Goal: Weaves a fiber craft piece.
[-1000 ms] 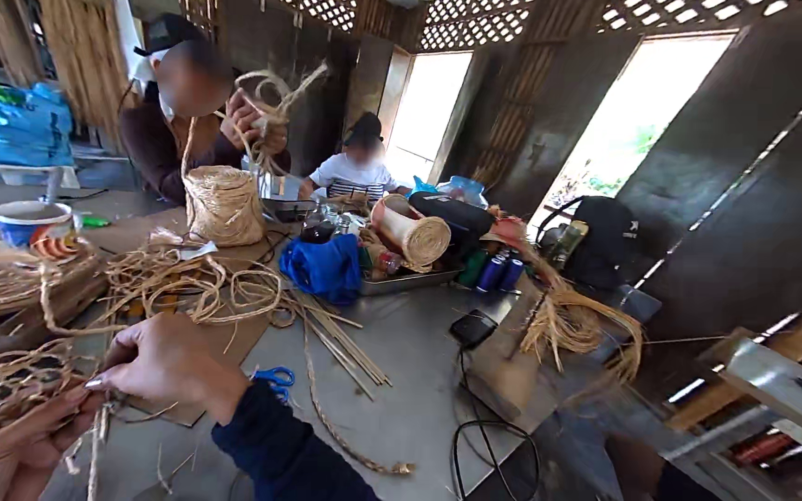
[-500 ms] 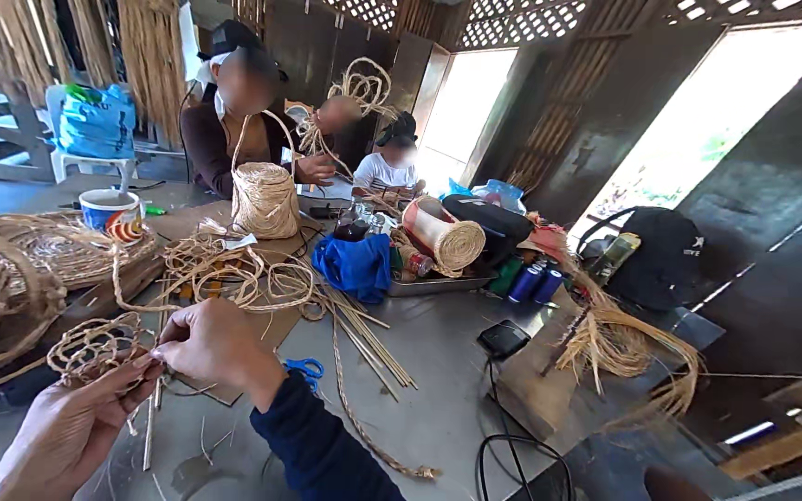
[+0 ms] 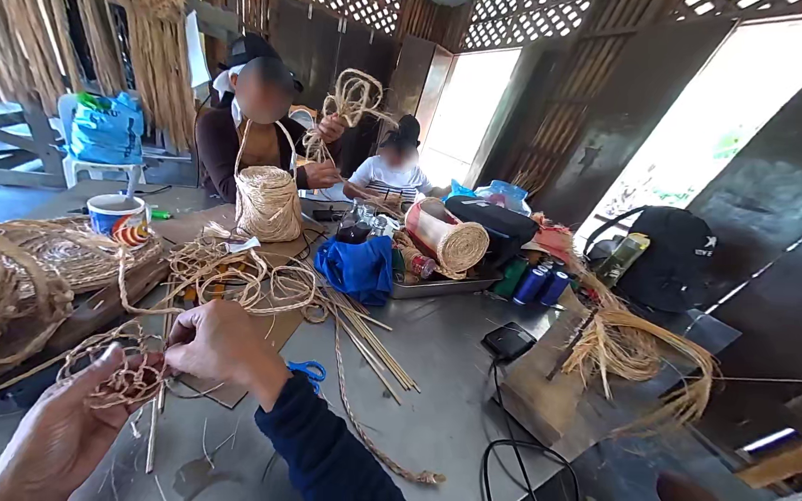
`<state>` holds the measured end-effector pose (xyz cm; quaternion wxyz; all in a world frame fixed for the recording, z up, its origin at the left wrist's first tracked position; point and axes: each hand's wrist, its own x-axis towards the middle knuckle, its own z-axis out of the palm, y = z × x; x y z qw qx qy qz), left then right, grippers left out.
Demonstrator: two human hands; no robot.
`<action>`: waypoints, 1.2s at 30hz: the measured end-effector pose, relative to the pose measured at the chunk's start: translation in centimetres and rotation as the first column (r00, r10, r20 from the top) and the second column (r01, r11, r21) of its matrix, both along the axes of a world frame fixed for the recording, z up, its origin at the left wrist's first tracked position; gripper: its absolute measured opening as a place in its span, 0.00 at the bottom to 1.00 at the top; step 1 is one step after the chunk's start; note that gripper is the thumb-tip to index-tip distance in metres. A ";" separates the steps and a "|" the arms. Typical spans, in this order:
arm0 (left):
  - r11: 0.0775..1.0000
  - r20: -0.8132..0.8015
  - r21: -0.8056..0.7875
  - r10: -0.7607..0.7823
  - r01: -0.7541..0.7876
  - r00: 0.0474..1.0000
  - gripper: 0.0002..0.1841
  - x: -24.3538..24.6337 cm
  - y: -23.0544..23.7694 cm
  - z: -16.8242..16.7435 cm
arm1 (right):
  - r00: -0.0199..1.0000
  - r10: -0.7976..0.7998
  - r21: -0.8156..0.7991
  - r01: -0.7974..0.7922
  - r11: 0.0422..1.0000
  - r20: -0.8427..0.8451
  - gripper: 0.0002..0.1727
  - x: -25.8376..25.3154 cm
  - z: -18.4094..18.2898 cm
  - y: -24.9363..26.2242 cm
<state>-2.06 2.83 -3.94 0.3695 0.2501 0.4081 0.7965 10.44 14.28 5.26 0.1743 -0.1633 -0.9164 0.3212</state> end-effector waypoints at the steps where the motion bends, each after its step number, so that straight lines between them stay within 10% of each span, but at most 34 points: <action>1: 1.000 -0.001 -0.030 0.006 -0.006 1.000 0.19 -0.2 0.1 -0.1 | 1.000 0.003 0.002 -0.003 1.000 0.009 0.06 0.0 0.0 0.1; 36: 0.972 -0.381 -0.178 -0.212 0.154 0.900 0.17 -1.5 -1.3 0.6 | 0.958 0.114 0.016 -0.122 0.992 0.263 0.07 0.6 1.4 -0.2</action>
